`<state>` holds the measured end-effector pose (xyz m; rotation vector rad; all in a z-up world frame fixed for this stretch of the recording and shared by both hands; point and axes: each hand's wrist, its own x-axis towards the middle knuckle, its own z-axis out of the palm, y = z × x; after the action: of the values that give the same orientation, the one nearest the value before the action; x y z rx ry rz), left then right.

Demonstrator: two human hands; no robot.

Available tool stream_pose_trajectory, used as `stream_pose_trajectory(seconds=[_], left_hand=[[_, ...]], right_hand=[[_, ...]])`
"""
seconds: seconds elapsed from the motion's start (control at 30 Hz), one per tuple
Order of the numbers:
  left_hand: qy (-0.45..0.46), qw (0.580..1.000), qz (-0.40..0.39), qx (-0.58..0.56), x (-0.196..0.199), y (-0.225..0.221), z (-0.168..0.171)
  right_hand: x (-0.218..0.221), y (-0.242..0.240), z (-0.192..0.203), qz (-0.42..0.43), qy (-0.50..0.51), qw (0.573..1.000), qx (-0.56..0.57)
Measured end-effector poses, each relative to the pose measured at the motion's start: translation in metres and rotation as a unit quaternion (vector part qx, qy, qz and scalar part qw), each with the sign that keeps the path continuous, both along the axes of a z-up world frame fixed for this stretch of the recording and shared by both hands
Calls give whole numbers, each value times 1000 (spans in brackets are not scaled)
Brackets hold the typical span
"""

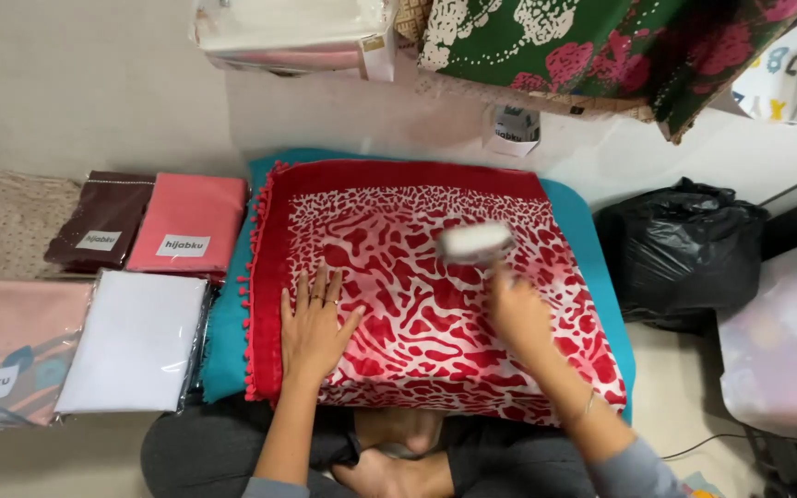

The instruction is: Cleaning a hijab with a lint roller, folding it, and placing it into a plastic packaging bag.

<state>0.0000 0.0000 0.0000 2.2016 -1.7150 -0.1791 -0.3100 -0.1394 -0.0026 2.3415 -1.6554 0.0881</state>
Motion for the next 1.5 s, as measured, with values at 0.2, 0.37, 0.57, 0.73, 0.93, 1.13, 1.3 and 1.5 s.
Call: stream_pose_trajectory(seconds=[0.2,0.37,0.57,0.73,0.93,1.13,1.3,1.5], left_hand=[[8,1000,4,11,3,-4,-8],[8,1000,9,12,4,-5,-12],[-8,1000,1,24,4,-3,-5],[-14,999,-1,35,5,-6,-5],[-23,999,0,26,5,-7,-5],[-22,999,1,25,6,-9,-9],[-10,1000,-6,26,6,-8,-2],[12,1000,-13,-1,7,-8,-2]], right_hand=[[-44,-128,1,-94,-94,991,-14],[-56,-128,9,-82,-112,990,-5],[-83,-9,50,-98,-131,985,58],[-193,19,63,-6,-243,970,-21],[-246,-40,181,74,-144,924,-347],[-283,-185,203,26,-157,929,-333],[-269,-206,182,11,-288,938,-194],[-246,-167,179,-61,-612,788,-23]])
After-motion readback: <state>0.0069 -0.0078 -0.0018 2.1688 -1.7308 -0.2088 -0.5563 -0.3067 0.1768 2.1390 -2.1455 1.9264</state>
